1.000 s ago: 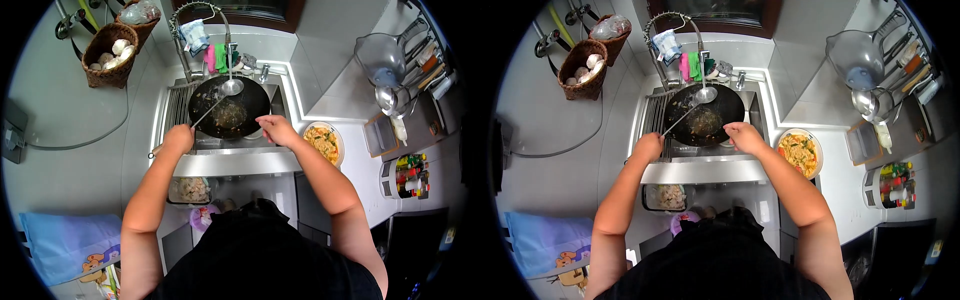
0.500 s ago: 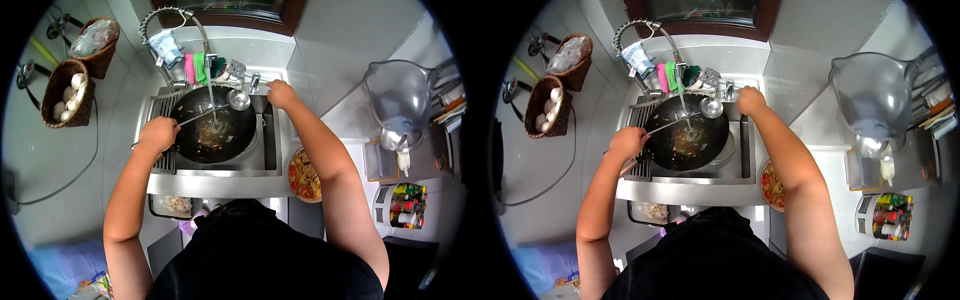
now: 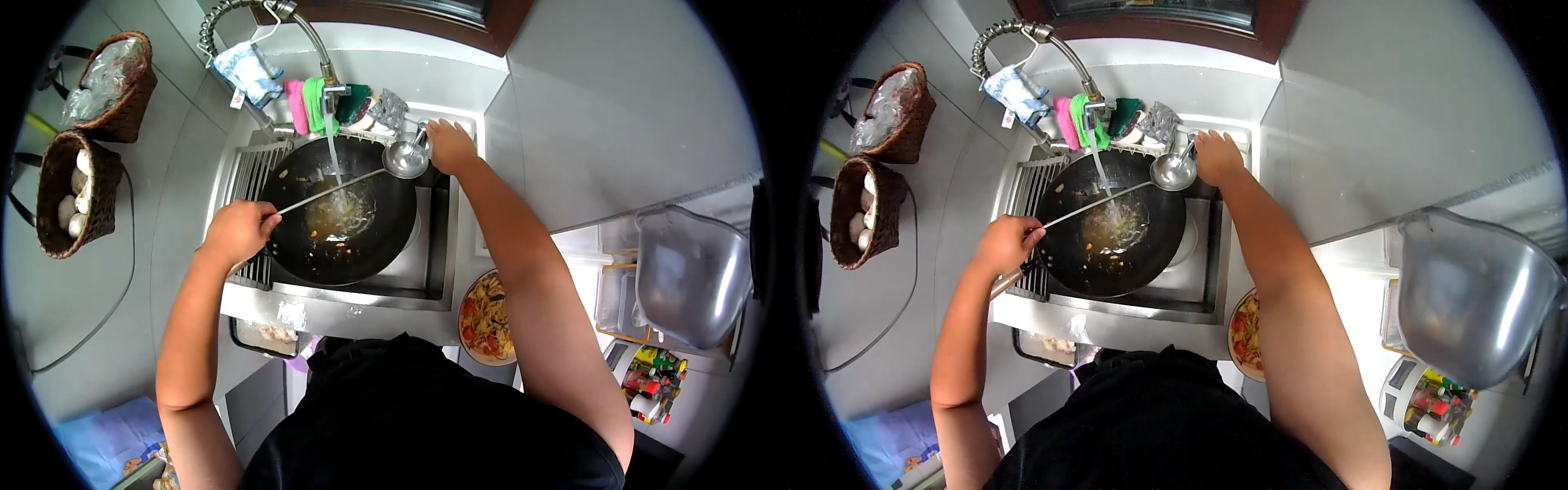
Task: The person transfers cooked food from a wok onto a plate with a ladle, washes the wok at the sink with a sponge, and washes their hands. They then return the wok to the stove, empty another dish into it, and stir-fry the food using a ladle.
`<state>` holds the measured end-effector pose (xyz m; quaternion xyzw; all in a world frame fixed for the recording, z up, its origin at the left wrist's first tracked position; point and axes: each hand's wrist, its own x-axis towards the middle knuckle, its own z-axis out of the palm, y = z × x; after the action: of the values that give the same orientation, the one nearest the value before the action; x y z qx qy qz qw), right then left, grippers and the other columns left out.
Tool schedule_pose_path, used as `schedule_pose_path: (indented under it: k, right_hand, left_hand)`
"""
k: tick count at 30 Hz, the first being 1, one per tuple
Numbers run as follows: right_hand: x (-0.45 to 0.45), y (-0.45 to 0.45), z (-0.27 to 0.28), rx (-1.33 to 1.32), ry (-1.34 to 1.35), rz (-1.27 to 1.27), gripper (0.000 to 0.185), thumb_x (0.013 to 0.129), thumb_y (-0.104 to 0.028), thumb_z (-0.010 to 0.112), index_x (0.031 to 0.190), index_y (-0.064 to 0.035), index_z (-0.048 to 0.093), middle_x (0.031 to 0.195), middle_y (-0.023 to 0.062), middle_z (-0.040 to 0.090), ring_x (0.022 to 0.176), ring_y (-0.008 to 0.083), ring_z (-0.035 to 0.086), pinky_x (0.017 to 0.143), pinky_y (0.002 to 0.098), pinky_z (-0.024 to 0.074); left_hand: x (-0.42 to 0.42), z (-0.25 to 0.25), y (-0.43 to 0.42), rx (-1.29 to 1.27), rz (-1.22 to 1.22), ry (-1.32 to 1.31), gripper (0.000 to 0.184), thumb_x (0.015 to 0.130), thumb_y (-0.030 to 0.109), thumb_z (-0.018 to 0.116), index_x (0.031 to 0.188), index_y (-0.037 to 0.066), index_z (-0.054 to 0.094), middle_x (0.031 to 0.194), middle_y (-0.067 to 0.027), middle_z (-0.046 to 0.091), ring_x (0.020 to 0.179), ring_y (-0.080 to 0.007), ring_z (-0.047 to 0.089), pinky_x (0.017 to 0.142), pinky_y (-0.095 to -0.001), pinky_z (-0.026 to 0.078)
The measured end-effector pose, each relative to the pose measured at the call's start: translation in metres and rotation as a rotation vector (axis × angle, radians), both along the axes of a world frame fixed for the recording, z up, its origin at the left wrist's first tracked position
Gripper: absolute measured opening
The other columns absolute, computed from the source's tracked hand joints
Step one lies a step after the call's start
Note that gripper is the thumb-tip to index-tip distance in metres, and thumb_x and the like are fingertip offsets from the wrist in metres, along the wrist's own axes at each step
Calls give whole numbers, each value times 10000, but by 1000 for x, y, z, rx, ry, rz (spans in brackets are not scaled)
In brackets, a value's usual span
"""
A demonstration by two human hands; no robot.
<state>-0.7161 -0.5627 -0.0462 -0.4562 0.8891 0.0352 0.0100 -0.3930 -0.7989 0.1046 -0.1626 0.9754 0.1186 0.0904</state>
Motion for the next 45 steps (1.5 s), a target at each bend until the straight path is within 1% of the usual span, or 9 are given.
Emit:
schedule_pose_path:
  k: [13, 17, 20, 25, 28, 32, 36, 42, 45]
  right_hand:
    - [2, -27, 15, 100, 44, -122, 345, 889, -175, 452, 1152, -48, 635, 1211, 89, 625, 1297, 257, 441, 1096, 495, 278]
    - [-2, -60, 35, -285, 85, -50, 315, 846, -169, 496, 1094, -94, 675, 1149, 80, 648, 1254, 273, 485, 1069, 496, 320]
    - [1, -106, 40, -215, 35, 136, 308, 842, -185, 509, 1088, -120, 682, 1144, 95, 650, 1245, 279, 492, 1066, 477, 333]
    - [1, -165, 29, -8, -31, 102, 555, 852, -477, 612, 1264, -106, 591, 1400, 117, 467, 1345, 279, 368, 1103, 453, 278]
    - [0, -183, 38, 132, -132, -12, 644, 798, -536, 646, 1274, -108, 581, 1360, 115, 500, 1333, 280, 379, 1111, 462, 264]
    - [-5, -192, 13, 38, -20, 47, 388, 779, -416, 664, 1022, -119, 720, 1165, 131, 596, 1199, 282, 484, 1136, 436, 223]
    - [-8, -183, 16, -458, -44, -18, 188, 732, -222, 647, 876, -131, 724, 1024, 93, 637, 1071, 265, 550, 1048, 453, 303]
    - [45, -108, 22, -1067, -104, -105, 249, 723, -47, 650, 969, -79, 669, 986, 101, 637, 957, 316, 605, 861, 414, 472]
    - [80, -83, 15, -1105, -105, -131, 265, 730, -5, 645, 987, -67, 652, 1013, 113, 638, 931, 327, 622, 809, 369, 507]
  left_hand:
    - [6, -4, -18, 41, 1, 11, 205, 880, 253, 617, 910, 62, 684, 751, -187, 649, 720, -384, 621, 679, -447, 496]
    - [20, -6, -27, 88, 9, -24, 207, 876, 254, 614, 887, 55, 672, 742, -200, 639, 717, -400, 610, 677, -454, 492]
    - [32, -7, -36, 39, -9, -45, 188, 867, 259, 614, 839, 80, 666, 696, -156, 644, 681, -372, 620, 641, -454, 498]
    - [57, -4, -52, 69, 72, -66, 178, 860, 217, 609, 794, 53, 627, 697, -160, 640, 680, -369, 614, 624, -444, 486]
    - [72, -8, -60, 63, 150, -86, 169, 858, 217, 609, 816, 56, 640, 719, -165, 645, 699, -369, 618, 638, -450, 487]
    - [83, -15, -66, 70, 204, -93, 171, 855, 226, 610, 852, 62, 659, 737, -175, 646, 717, -375, 618, 662, -459, 492]
    - [91, -18, -72, 60, 224, -111, 183, 857, 235, 600, 860, 64, 668, 754, -178, 650, 734, -379, 620, 682, -461, 498]
    - [97, -13, -73, 35, 193, -102, 178, 851, 218, 599, 854, 54, 669, 741, -185, 641, 729, -386, 613, 682, -466, 491]
    - [99, -14, -69, 53, 156, -48, 166, 836, 201, 609, 839, 44, 663, 701, -193, 626, 697, -402, 600, 662, -474, 479]
